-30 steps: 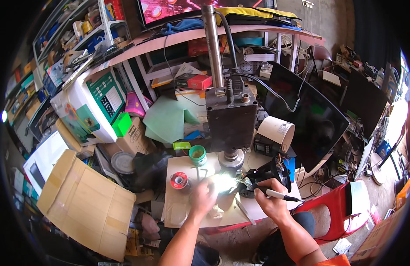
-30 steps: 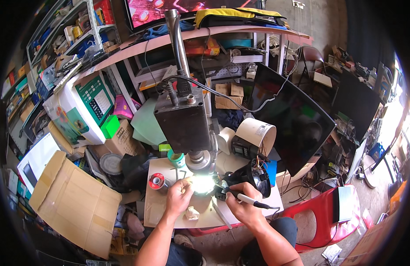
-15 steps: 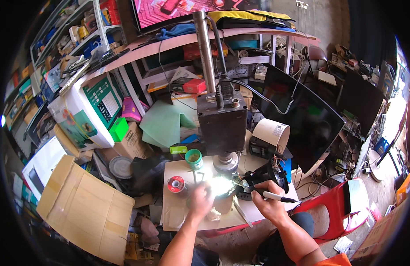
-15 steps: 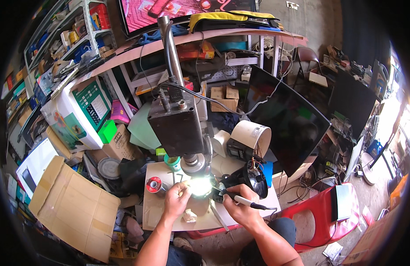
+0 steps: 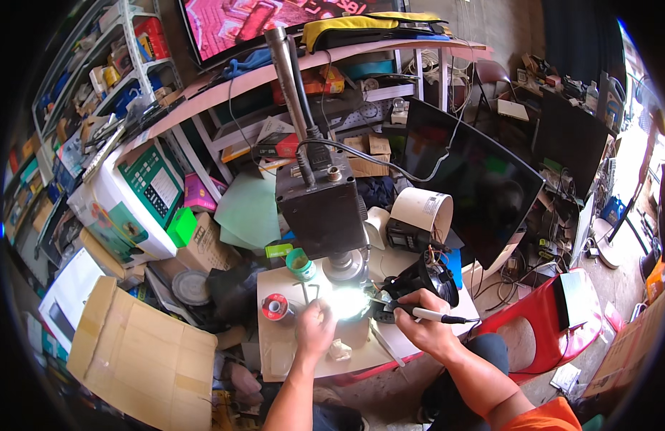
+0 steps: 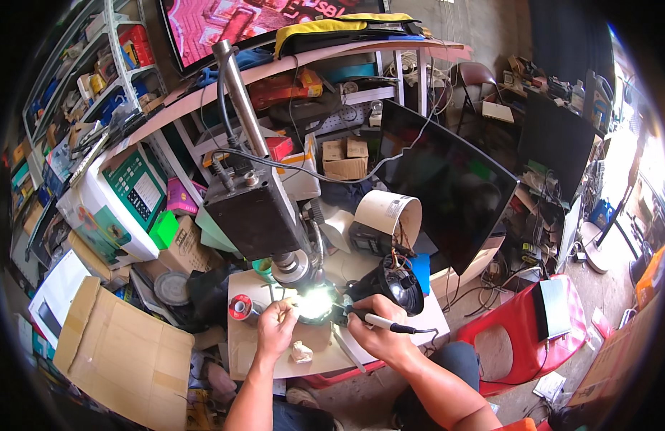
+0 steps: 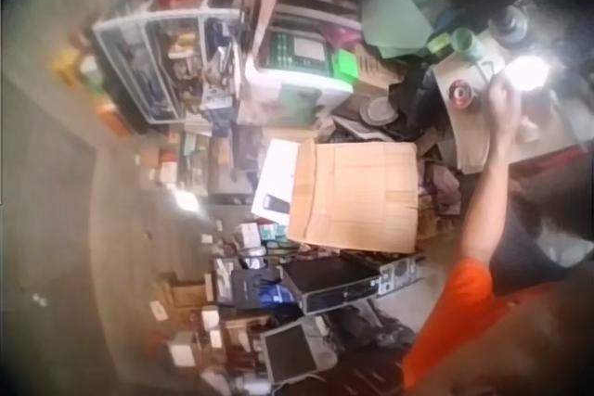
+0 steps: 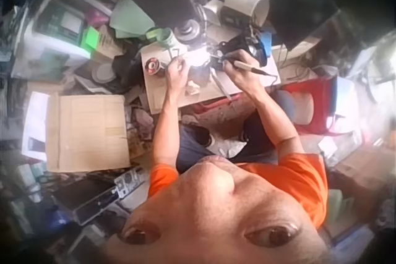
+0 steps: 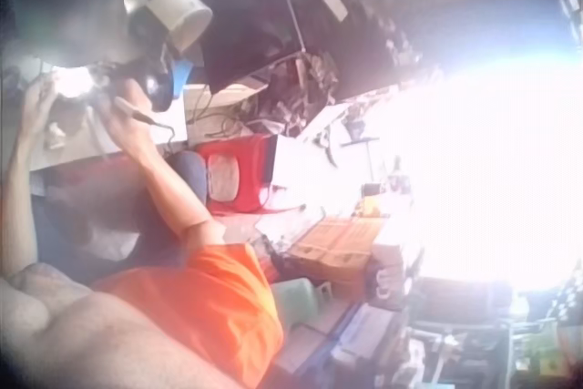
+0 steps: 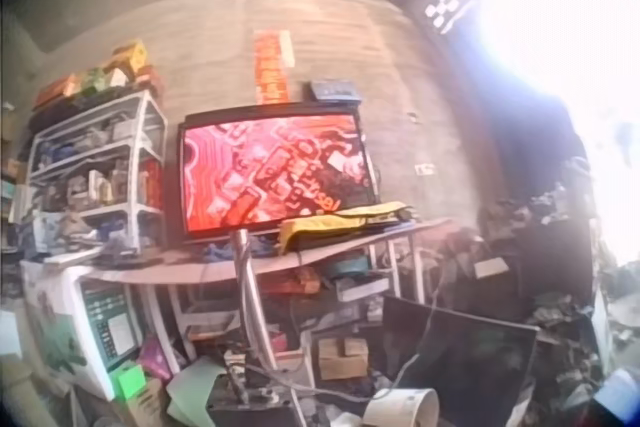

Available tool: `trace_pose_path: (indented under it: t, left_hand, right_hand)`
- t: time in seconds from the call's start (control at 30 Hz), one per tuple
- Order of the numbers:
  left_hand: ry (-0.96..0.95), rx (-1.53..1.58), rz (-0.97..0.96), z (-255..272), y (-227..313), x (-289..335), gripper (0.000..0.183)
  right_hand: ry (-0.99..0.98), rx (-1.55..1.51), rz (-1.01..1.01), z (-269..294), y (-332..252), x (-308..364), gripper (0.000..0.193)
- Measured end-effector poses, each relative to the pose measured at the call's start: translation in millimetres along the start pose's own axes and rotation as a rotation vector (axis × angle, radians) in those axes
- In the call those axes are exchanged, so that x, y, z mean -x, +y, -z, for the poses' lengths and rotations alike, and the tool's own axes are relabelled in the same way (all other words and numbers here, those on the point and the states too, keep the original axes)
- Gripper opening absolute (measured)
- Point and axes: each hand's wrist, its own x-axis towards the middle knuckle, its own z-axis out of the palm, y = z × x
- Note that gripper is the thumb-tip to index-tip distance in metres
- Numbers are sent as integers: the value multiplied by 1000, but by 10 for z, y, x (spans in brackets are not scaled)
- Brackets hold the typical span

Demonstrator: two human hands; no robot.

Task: The person uses a soldering iron and solder wire to work on a small electronic component under a microscope. They repeatedly apply solder to the component while holding it steady with their other hand.

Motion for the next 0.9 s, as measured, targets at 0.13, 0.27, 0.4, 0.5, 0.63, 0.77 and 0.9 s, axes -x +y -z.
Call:
trace_pose_path:
  t: [0.13,0.27,0.4,0.5,0.63,0.77,0.9]
  left_hand:
    - [109,-19,17,-48,-65,25,13]
    - [51,53,136,-22,-13,-46,21]
    - [80,35,56,-18,234,-3,17]
    - [50,93,40,-33,239,-31,20]
    - [57,56,5,-38,172,-40,21]
    - [52,39,16,-44,231,-41,21]
    - [67,62,0,-59,203,-48,19]
  right_hand:
    - [3,18,43,-12,36,10,19]
    - [-18,-9,-22,-25,138,1,18]
    - [21,0,15,-17,41,27,17]
    - [23,3,-16,-18,26,1,17]
    - [7,18,10,-24,61,3,19]
    - [-19,-8,23,-41,61,-8,18]
    - [-50,-1,73,-49,35,-25,18]
